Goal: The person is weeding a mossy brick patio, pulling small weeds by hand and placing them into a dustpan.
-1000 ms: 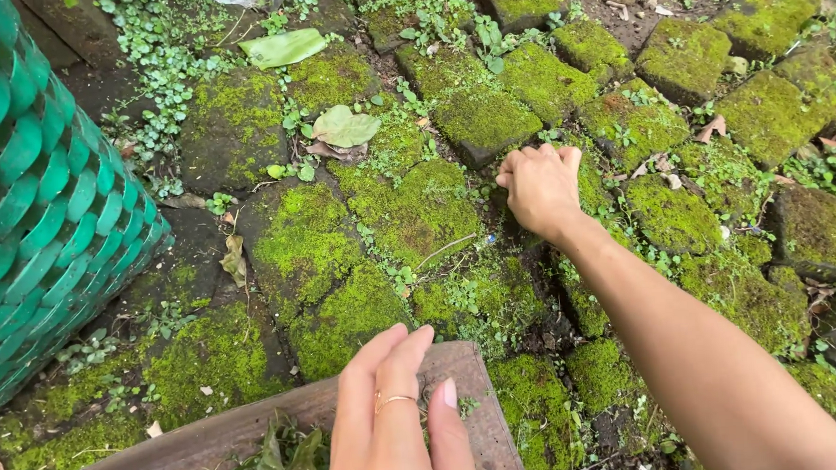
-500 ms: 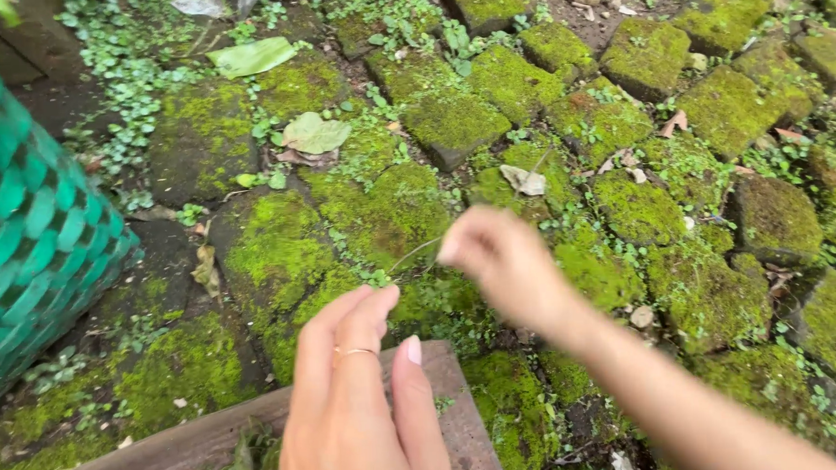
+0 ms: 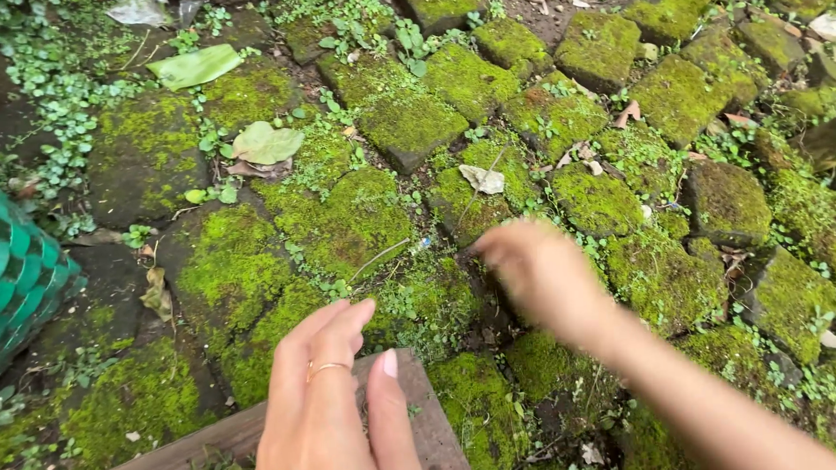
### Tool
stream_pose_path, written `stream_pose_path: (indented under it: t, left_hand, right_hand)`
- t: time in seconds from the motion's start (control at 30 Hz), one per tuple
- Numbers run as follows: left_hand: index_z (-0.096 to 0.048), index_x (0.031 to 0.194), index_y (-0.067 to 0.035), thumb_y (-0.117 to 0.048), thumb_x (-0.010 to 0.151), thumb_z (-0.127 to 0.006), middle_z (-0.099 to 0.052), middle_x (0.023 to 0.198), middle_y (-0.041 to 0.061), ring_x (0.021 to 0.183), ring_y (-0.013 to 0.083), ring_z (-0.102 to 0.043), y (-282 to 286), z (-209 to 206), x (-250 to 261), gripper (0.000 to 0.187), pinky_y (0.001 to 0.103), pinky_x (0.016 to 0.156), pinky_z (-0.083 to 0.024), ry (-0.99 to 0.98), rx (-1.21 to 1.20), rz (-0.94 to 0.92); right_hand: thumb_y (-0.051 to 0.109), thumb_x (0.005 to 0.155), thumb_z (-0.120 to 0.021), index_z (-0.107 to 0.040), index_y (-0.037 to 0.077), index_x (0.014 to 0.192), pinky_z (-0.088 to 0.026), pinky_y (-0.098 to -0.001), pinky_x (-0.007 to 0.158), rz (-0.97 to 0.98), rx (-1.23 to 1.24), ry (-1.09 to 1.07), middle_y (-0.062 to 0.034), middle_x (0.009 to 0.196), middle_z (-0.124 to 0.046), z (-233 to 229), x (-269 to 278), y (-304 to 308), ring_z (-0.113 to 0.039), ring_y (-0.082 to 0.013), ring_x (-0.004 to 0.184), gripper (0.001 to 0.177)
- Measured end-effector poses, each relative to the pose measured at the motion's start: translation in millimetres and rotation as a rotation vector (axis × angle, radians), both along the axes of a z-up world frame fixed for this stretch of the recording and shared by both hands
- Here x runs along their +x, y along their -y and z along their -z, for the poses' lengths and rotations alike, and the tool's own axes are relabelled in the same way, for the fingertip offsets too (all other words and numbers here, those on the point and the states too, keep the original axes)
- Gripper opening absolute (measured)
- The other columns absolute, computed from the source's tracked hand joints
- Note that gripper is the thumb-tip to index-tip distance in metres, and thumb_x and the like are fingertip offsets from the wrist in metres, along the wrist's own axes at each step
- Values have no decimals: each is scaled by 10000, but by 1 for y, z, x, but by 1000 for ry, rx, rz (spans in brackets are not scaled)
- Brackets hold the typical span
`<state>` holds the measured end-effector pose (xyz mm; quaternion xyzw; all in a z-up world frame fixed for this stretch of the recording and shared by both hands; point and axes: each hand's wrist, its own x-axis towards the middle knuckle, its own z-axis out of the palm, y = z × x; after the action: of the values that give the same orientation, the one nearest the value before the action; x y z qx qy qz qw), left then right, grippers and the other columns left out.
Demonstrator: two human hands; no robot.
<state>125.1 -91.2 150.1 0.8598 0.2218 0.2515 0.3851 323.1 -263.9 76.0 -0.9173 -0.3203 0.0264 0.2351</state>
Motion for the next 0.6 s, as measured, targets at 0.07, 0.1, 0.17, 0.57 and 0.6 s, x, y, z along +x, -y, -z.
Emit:
stream_pose_path:
  t: [0.07, 0.1, 0.17, 0.57, 0.6]
  left_hand:
    - [-674, 1278, -89, -114, 929, -641, -679, 1270, 133, 1049, 230, -748, 1, -1, 1, 352, 356, 856, -579, -18, -7, 3]
    - [-673, 1275, -82, -107, 921, -641, -677, 1271, 136, 1049, 230, -748, 1, -2, 2, 356, 357, 855, -578, -35, -14, 3]
    - [-675, 1226, -67, -84, 881, -640, -680, 1229, 148, 1026, 250, -745, 2, -5, 4, 348, 372, 843, -579, -46, -16, -5]
    - [-684, 1233, -91, -100, 895, -652, -664, 1271, 173, 1089, 300, -723, 7, 12, -3, 339, 392, 874, -566, -83, 59, -16]
    - [-683, 1227, -84, -99, 883, -657, -661, 1261, 180, 1085, 314, -718, 7, 13, -4, 345, 403, 873, -562, -91, 78, -2]
  right_hand:
    - [81, 861, -685, -739, 115, 1134, -521, -449, 915, 59, -123, 149, -135, 1017, -711, 19, 46, 34, -646, -335, 1000, 280]
    - [104, 838, -712, -736, 114, 1203, -488, -474, 957, 114, -246, 299, -170, 1072, -674, 29, 69, 52, -594, -376, 1067, 366]
    - [160, 850, -733, -729, 140, 1228, -487, -470, 949, 153, -282, 240, -168, 1057, -649, 33, 86, 64, -577, -366, 1070, 379]
    - [202, 938, -689, -748, 178, 947, -491, -409, 955, 105, -396, 375, -75, 1033, -629, 62, 113, 72, -576, -285, 1086, 65]
    - [166, 951, -664, -726, 134, 940, -480, -425, 950, 101, -362, 385, -92, 1035, -633, 65, 114, 72, -575, -300, 1078, 70]
